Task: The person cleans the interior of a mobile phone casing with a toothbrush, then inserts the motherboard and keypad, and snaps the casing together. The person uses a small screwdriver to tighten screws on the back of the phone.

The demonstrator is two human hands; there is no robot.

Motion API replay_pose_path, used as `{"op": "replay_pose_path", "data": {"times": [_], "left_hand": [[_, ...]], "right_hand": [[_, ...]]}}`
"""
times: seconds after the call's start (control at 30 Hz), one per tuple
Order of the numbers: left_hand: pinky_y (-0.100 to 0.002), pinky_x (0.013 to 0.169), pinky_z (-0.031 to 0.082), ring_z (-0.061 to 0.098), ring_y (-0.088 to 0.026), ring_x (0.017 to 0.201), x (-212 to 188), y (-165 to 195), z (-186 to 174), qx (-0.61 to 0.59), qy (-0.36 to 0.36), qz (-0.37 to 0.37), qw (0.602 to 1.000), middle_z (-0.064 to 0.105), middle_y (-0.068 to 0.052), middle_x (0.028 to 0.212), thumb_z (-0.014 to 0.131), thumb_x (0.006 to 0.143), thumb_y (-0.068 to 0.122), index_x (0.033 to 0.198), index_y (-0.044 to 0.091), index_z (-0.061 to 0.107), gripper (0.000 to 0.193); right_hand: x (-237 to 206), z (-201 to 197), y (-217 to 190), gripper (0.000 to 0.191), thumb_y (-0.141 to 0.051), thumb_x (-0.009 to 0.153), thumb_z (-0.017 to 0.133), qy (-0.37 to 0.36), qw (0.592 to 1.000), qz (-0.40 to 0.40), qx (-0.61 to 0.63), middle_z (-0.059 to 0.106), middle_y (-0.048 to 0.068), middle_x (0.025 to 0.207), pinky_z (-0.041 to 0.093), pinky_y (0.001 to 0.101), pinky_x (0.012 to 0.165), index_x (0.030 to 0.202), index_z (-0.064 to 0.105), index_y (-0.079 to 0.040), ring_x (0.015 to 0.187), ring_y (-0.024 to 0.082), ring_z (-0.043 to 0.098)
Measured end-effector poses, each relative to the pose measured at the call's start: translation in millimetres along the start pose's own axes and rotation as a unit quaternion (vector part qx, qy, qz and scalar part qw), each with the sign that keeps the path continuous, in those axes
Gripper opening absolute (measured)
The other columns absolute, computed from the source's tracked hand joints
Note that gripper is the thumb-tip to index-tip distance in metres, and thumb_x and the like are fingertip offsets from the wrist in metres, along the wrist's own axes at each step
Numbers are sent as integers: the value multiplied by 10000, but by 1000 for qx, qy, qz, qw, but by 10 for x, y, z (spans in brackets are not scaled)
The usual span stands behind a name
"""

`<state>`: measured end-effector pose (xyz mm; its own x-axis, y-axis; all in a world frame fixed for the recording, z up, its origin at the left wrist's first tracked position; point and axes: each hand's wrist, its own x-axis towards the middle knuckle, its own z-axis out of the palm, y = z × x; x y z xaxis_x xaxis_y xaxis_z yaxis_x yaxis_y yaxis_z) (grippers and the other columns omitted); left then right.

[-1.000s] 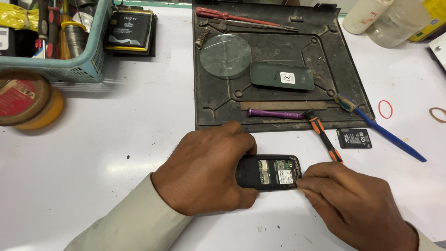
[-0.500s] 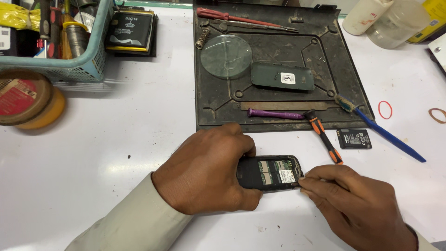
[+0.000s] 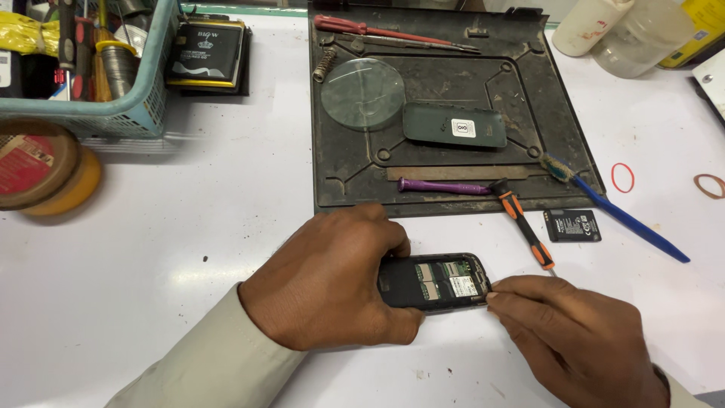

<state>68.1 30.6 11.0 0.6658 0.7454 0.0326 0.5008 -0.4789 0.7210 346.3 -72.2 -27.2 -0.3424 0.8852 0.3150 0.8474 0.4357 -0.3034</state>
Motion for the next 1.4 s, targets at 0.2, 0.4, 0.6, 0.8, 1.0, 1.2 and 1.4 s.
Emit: {"op": "replay_pose_path", "data": {"times": [0.2,0.4,0.6,0.8,1.0,1.2,1.4], "left_hand": [[-422,672,578,685,-336,705,7,3,-15,-9,-16,-16,1000,671,-173,820,796,550,336,792,-1,738,419],[-426,681,577,684,-344,713,5,-6,-7,-7,-3,3,1000,669,-183,816,799,557,339,787,-5,740,418],[-424,686,576,688,-342,736,-4,-8,-5,-8,5,18,1000,676,-180,825,803,554,325,811,-7,746,424],[-438,699,569,680,-345,747,-9,-2,5,15,4,10,1000,674,-166,826,810,553,322,802,1,745,412],[-471,652,527,657,-330,730,-20,-1,4,51,9,-3,999,641,-116,802,806,552,303,792,28,717,376],[-463,683,522,633,-305,823,-12,4,-13,70,26,0,997,643,-106,812,818,551,270,851,56,719,382],[-459,727,512,624,-309,869,-25,-26,5,74,30,4,997,647,-107,850,832,554,258,895,55,720,413]], "right_hand": [[-16,20,-6,210,-148,818,792,12,1000,-17,-23,769,31,1029,580,257,655,1022,745,-134,818,131,753],[-11,55,-78,161,-100,751,791,35,999,25,-19,774,70,939,605,255,603,908,758,-84,755,149,775],[-42,64,-65,169,-127,826,773,15,1000,-6,-18,766,44,1028,592,245,657,994,771,-118,808,122,757],[-13,-27,-79,166,-148,838,770,28,999,38,23,760,52,1042,569,226,646,997,746,-107,796,74,758],[19,-270,-34,182,-113,806,788,30,982,183,-41,730,47,887,477,252,532,977,773,-53,627,94,609],[-12,-362,136,179,-125,851,819,18,954,291,-66,624,73,797,436,295,478,986,802,-9,536,122,511],[94,-353,63,227,-215,846,854,-34,918,383,-100,687,31,829,480,284,527,1015,809,-69,568,132,564]]}}
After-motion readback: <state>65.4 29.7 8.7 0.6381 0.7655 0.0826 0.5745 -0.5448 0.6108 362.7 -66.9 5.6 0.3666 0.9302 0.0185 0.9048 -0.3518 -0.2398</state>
